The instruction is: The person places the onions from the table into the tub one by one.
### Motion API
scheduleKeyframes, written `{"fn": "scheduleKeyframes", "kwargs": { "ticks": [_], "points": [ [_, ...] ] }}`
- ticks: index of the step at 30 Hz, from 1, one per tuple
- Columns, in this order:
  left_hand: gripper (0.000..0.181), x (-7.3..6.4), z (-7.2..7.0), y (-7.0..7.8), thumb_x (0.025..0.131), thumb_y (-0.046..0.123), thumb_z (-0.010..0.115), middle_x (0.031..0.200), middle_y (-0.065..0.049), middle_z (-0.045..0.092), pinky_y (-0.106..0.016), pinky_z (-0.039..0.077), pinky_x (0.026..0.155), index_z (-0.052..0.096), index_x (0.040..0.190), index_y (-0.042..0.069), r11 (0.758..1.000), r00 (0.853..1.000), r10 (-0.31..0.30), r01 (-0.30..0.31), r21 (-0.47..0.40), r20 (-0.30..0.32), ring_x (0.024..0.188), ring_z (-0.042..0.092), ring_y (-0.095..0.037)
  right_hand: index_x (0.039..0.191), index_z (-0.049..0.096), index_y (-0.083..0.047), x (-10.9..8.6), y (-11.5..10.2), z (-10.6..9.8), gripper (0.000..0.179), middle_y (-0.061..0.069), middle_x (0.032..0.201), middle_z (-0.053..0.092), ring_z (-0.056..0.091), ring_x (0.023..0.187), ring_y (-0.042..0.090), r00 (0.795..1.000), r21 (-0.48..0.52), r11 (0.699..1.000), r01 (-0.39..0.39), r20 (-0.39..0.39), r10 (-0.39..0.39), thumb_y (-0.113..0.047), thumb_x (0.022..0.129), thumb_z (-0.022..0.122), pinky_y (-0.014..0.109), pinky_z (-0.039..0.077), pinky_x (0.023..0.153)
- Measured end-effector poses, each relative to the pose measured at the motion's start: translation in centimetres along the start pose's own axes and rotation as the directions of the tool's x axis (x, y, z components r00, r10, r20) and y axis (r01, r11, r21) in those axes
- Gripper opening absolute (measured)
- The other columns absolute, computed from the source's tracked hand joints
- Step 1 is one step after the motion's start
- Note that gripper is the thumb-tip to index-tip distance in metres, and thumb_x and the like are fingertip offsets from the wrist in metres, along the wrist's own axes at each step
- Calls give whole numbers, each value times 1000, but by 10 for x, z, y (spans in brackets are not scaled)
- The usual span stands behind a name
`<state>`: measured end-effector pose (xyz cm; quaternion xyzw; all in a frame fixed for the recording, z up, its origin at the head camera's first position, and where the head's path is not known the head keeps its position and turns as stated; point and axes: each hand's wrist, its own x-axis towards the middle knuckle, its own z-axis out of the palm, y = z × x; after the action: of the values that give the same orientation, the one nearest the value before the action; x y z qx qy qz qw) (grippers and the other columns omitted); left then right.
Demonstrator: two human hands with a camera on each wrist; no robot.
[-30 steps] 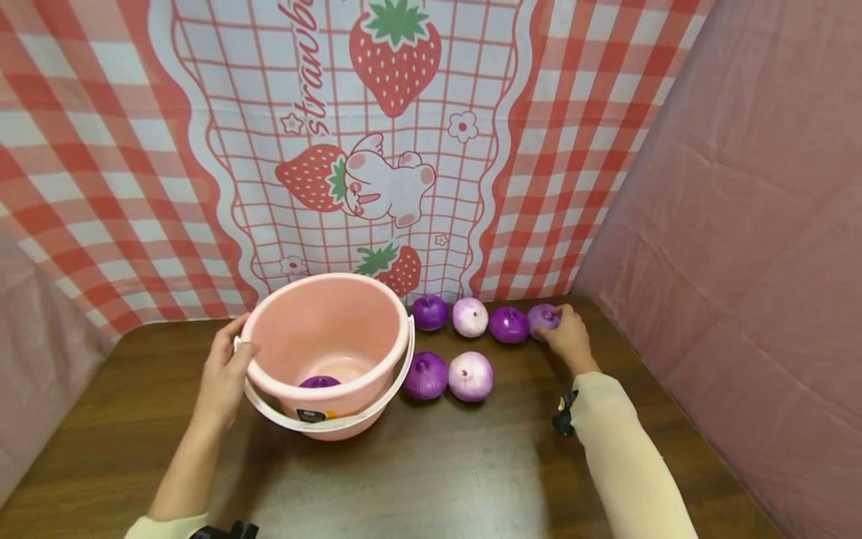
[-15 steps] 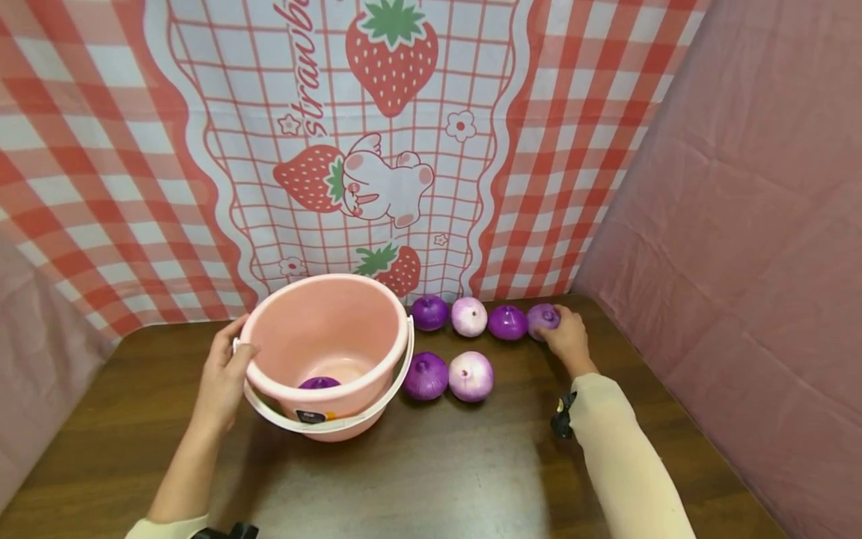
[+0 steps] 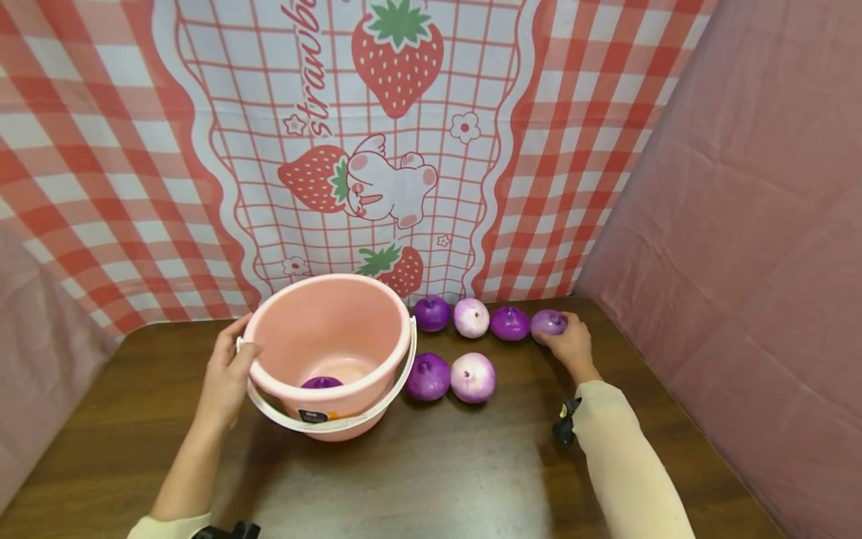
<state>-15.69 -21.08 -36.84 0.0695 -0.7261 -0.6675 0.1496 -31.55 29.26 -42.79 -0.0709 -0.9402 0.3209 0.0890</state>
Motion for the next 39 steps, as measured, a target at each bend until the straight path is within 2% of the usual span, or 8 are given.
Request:
{"fn": "scheduleKeyframes", "kwargs": {
  "ticks": [13, 20, 31, 39],
  "points": [
    [52, 0, 0, -3, 94, 12, 43, 139, -13, 36, -3, 43, 81, 30, 144, 5, 1000, 1000, 6, -6, -22, -3, 103, 47, 3, 132, 39, 9, -2, 1, -12, 72, 36, 126, 46, 44, 118, 48, 999, 1, 1000, 1, -43, -1, -29, 81, 70, 56, 37, 101],
    [52, 0, -1, -3, 95, 12, 42, 141, -16, 34, -3, 43, 81, 29, 145, 5, 1000, 1000, 7, -7, -16, 5, 102, 47, 5, 135, 37, 8, -4, -2, -21, 72, 34, 130, 43, 41, 122, 47, 1000, 5, 1000, -5, -20, 5, -31, 83, 68, 55, 35, 105],
    [52, 0, -1, -2, 95, 12, 43, 142, -15, 35, -4, 44, 81, 29, 145, 6, 1000, 1000, 1, -1, -17, 3, 100, 48, 6, 132, 41, 8, -3, -14, -32, 70, 32, 129, 46, 45, 120, 45, 997, 19, 997, 73, -41, -72, -30, 81, 71, 54, 39, 102],
    [53, 0, 0, -1, 95, 11, 42, 142, -17, 34, -4, 44, 81, 28, 145, 6, 1000, 1000, 1, -1, -13, 6, 101, 47, 6, 134, 40, 7, -6, -19, -42, 73, 33, 130, 46, 45, 120, 46, 995, 2, 996, 93, -23, -93, -34, 81, 71, 55, 39, 102]
  ]
}}
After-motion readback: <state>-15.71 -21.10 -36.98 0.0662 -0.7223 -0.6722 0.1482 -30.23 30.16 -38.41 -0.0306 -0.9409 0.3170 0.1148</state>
